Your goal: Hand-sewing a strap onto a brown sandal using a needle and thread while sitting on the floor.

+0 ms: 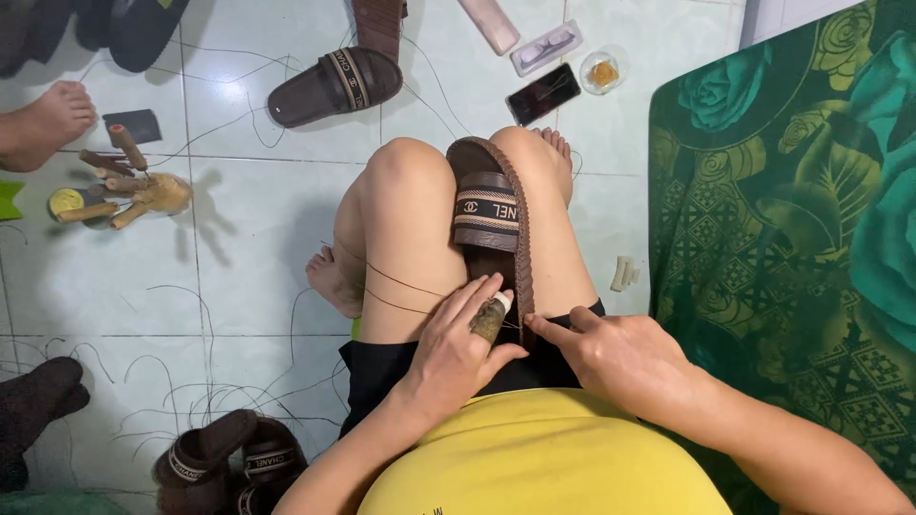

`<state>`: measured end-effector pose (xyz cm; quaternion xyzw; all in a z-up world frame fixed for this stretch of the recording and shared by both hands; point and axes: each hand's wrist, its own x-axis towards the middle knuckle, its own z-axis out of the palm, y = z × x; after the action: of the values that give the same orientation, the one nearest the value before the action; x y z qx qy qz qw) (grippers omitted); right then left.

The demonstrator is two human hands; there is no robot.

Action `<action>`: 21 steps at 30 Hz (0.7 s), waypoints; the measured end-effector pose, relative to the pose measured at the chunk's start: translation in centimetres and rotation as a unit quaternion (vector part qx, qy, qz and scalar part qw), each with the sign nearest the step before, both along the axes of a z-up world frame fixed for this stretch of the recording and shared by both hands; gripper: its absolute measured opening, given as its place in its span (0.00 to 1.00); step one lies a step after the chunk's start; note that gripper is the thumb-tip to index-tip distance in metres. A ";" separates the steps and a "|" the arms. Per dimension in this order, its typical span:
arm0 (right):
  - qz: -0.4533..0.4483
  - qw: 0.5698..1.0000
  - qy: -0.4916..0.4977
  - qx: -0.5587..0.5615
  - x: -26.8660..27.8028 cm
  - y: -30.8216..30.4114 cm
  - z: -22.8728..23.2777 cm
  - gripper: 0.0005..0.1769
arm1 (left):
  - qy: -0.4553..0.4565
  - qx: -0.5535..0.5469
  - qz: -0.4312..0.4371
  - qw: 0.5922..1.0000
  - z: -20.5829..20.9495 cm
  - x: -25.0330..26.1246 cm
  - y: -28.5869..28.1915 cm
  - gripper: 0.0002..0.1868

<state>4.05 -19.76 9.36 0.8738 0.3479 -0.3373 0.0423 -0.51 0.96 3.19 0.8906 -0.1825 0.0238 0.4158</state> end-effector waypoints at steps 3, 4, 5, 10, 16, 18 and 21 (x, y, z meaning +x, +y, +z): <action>0.009 0.998 0.012 -0.059 -0.1 0.9 0.6 0.40 | 0.012 -0.010 -0.004 1.000 -2.0 -0.2 -0.7 0.36; 0.008 0.998 0.013 -0.059 -0.4 0.6 0.1 0.40 | 0.012 -0.011 -0.004 1.000 -2.0 -0.1 -0.8 0.36; 0.029 0.999 -0.020 -0.036 -0.6 0.2 -0.3 0.39 | 0.014 -0.029 -0.003 0.999 -2.1 0.1 -0.8 0.27; -0.020 0.993 -0.057 0.101 0.4 0.3 -0.2 0.23 | -0.007 -0.004 -0.003 1.000 -4.0 0.0 -1.1 0.36; -0.070 0.968 -0.106 0.218 0.0 1.1 -1.5 0.14 | -0.024 0.019 -0.003 1.000 -3.7 0.4 -1.1 0.29; -0.087 0.954 -0.128 0.255 -0.6 1.1 -2.4 0.12 | -0.024 0.041 -0.009 0.999 -3.4 0.4 -0.8 0.23; -0.095 0.942 -0.119 0.299 -1.2 1.0 -2.7 0.10 | -0.008 0.083 -0.019 0.996 -2.1 0.2 0.3 0.20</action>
<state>2.89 -18.71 6.62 0.9087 0.3407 -0.1141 -0.2124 -0.34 1.23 1.06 0.9183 -0.2038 0.0078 0.3394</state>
